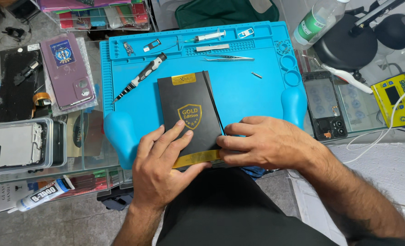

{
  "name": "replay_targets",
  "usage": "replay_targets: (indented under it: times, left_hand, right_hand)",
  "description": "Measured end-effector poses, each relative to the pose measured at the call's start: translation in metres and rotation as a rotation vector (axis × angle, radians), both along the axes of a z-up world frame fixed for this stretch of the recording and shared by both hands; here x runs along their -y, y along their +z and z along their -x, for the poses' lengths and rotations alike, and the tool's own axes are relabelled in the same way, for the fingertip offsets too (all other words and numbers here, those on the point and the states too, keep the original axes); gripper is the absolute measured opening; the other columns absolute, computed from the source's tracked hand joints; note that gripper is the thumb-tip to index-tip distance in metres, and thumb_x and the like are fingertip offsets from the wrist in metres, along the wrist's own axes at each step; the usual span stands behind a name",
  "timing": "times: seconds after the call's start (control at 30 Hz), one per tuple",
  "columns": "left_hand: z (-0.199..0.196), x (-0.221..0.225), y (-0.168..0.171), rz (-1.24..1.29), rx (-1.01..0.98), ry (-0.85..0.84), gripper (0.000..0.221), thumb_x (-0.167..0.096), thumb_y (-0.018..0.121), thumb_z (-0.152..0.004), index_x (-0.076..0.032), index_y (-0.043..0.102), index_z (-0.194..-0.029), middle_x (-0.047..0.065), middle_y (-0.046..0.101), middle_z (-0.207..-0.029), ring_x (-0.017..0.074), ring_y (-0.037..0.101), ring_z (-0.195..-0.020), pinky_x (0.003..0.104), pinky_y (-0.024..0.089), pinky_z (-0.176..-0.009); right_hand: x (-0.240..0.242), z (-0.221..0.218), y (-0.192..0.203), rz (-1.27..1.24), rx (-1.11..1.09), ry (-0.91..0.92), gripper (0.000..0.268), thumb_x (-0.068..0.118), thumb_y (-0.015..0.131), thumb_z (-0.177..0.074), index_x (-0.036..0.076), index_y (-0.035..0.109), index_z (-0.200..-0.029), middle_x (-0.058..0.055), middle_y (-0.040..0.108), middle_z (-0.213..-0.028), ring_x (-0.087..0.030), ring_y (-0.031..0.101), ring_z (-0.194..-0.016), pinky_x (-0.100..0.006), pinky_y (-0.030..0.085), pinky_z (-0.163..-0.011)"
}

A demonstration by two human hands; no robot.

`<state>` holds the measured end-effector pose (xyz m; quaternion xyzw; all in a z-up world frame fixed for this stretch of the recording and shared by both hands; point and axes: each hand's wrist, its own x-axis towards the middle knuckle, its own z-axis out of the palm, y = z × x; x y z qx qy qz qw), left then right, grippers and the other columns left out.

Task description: The person walks to a workbench and places a black box labeled 'Gold Edition' on a blue mat. They then open the box to reveal a phone battery and a manual, removing the battery and placing it on the mat. Finally, they pick up a second box and begin to open it.

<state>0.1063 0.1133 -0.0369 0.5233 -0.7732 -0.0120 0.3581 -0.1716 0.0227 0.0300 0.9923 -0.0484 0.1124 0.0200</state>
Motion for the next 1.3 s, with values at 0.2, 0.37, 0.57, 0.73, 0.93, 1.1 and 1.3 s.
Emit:
replay_targets:
  times: [0.2,0.37,0.57,0.73,0.93,1.1,1.3]
  left_hand:
    - [0.0,0.0,0.002,0.018,0.01,0.01,0.075,-0.06,0.105,-0.077,-0.011,0.083,-0.13,0.007,0.076,-0.145,0.0352,0.068,-0.125,0.048,0.062,-0.111]
    - [-0.003,0.0,-0.001,0.066,0.044,-0.025,0.076,-0.061,0.104,-0.08,-0.01,0.082,-0.132,0.01,0.076,-0.146,0.0357,0.069,-0.123,0.048,0.062,-0.111]
    - [-0.003,0.001,-0.008,0.135,0.107,0.0,0.064,-0.046,0.107,-0.083,-0.012,0.082,-0.131,0.01,0.078,-0.144,0.0354,0.071,-0.121,0.044,0.064,-0.107]
    - [-0.003,0.0,-0.011,0.18,0.106,-0.011,0.06,-0.049,0.104,-0.087,-0.009,0.084,-0.126,0.011,0.079,-0.139,0.0355,0.074,-0.119,0.045,0.065,-0.105]
    - [-0.003,-0.003,-0.014,0.169,0.107,0.01,0.064,-0.052,0.102,-0.087,-0.008,0.081,-0.13,0.012,0.078,-0.141,0.0353,0.074,-0.122,0.045,0.065,-0.106]
    - [-0.002,-0.003,0.001,0.084,0.025,-0.016,0.077,-0.061,0.102,-0.082,-0.006,0.079,-0.131,0.012,0.076,-0.142,0.0359,0.071,-0.124,0.048,0.064,-0.111]
    - [0.003,-0.005,0.001,0.144,-0.021,0.013,0.075,-0.065,0.063,-0.102,0.002,0.072,-0.135,0.019,0.077,-0.138,0.0343,0.078,-0.125,0.044,0.066,-0.104]
  right_hand:
    - [-0.008,0.03,-0.001,-0.201,-0.09,-0.143,0.007,0.008,0.065,-0.104,0.014,0.06,-0.103,-0.007,0.064,-0.107,-0.029,0.058,-0.081,-0.043,0.049,-0.064]
    - [-0.005,0.041,-0.009,-0.154,-0.078,-0.39,0.02,0.031,0.074,-0.107,0.014,0.066,-0.1,-0.009,0.071,-0.121,-0.03,0.067,-0.089,-0.046,0.059,-0.068]
    - [-0.002,0.037,-0.019,-0.038,0.002,-0.716,0.011,0.03,0.072,-0.111,0.02,0.07,-0.117,0.002,0.07,-0.109,-0.027,0.066,-0.091,-0.044,0.055,-0.056]
    - [0.016,0.044,-0.016,0.122,0.208,-0.831,0.02,-0.004,0.072,-0.114,0.012,0.081,-0.121,-0.008,0.078,-0.114,-0.029,0.071,-0.097,-0.042,0.057,-0.069]
    - [0.012,0.034,-0.005,-0.063,0.287,-0.835,0.014,-0.002,0.071,-0.115,0.01,0.077,-0.117,-0.007,0.079,-0.111,-0.03,0.07,-0.097,-0.043,0.055,-0.078]
    - [-0.006,0.032,-0.017,-0.298,0.214,-0.878,0.012,0.014,0.077,-0.107,0.014,0.078,-0.119,-0.002,0.083,-0.115,-0.027,0.075,-0.105,-0.043,0.057,-0.09]
    - [-0.017,0.019,-0.024,-0.317,0.265,-0.886,0.006,0.015,0.077,-0.108,0.014,0.077,-0.113,-0.003,0.078,-0.106,-0.027,0.072,-0.098,-0.041,0.057,-0.084]
